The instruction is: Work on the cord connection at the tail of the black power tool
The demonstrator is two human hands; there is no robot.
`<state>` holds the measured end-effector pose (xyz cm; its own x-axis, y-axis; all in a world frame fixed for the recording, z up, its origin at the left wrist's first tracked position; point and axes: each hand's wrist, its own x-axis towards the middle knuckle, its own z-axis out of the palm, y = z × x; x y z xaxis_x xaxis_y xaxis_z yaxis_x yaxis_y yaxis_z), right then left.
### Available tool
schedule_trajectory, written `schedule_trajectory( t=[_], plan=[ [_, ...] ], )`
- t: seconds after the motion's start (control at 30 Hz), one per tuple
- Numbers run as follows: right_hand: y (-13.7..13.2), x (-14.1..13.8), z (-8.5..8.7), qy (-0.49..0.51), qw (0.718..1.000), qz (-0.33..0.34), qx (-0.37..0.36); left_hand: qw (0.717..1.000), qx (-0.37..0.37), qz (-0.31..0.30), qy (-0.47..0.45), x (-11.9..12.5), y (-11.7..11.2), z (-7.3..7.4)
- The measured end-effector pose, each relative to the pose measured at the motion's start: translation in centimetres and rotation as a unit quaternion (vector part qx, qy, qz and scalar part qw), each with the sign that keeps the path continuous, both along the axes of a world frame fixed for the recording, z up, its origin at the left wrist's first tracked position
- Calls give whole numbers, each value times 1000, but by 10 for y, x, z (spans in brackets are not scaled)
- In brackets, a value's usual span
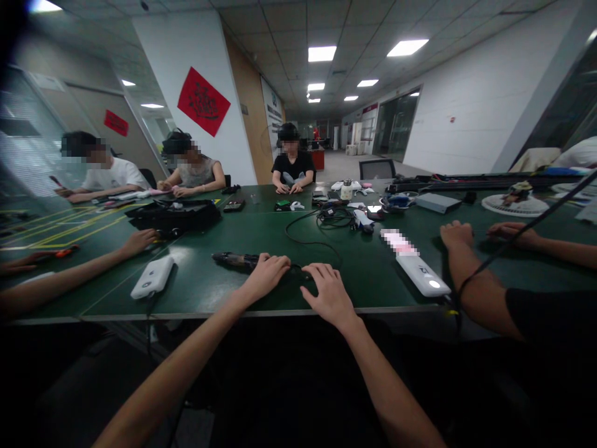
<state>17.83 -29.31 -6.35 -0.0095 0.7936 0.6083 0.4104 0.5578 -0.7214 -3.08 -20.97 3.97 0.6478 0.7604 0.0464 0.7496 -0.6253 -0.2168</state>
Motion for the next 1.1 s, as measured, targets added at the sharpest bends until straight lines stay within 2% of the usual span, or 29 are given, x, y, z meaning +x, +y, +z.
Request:
schedule_trajectory(
  t=[0.1, 0.17, 0.23, 0.33, 0.43, 0.53, 0.8, 0.93, 1.1],
  plan=[
    [9, -2, -13, 19, 999, -29, -19, 999, -21, -46, -17, 37, -18, -18],
    [18, -1, -25, 32, 998, -52, -35, 997, -31, -70, -33, 52, -26, -21],
    [26, 1, -34, 38, 997, -59, -42, 996, -24, -74, -52, 54, -30, -17],
    [33, 3, -41, 46, 997, -49, -41, 996, 7, -45, -70, 36, -28, -6],
    [32, 4, -41, 52, 997, -31, -37, 998, 21, -19, -62, 13, -22, 3],
    [28, 4, -38, 58, 998, -16, -37, 999, 28, -10, -46, 3, -22, 6],
    [18, 6, -27, 51, 996, -23, -65, 995, 82, 22, -51, 17, -54, -4],
    [13, 6, -20, 35, 997, 7, -67, 995, 81, 2, -64, 25, -69, -10],
    [10, 9, -16, 47, 995, 50, -66, 992, 91, -18, -87, 28, -73, -15]
  ],
)
